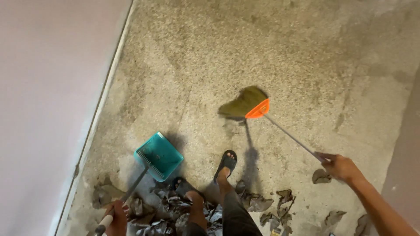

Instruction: Sweeping dried leaves and debris into a dustpan using a broom on a concrete floor.

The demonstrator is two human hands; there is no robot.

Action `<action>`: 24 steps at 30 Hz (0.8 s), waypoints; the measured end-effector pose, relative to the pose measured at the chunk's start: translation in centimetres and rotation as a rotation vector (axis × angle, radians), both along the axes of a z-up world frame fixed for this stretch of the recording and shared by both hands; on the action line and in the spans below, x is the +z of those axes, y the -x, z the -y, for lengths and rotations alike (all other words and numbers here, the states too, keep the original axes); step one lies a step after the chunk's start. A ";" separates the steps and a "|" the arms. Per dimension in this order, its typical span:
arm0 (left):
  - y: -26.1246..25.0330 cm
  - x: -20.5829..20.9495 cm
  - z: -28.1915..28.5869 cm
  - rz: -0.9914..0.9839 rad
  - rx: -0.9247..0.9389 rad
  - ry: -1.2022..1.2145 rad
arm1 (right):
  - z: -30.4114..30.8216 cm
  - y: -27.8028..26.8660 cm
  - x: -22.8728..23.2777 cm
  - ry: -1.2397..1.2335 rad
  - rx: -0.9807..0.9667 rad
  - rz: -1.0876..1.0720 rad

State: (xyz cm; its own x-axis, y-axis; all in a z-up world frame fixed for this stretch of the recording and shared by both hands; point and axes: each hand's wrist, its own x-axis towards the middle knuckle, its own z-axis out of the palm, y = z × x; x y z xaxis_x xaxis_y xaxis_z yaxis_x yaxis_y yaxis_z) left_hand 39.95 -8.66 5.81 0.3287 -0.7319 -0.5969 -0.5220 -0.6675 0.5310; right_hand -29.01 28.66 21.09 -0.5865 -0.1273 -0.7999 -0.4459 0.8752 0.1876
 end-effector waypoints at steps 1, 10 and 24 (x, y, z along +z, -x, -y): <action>1.7 1.4 0.5 0.001 -0.017 0.009 | -1.0 -0.3 1.5 0.055 -0.172 -0.002; 12.4 3.6 4.5 -0.050 -0.284 0.170 | -12.4 -0.3 -7.5 0.143 -0.451 -0.180; 19.3 2.6 6.3 -0.022 -0.270 0.034 | 2.0 -12.0 -24.2 0.429 -0.615 0.271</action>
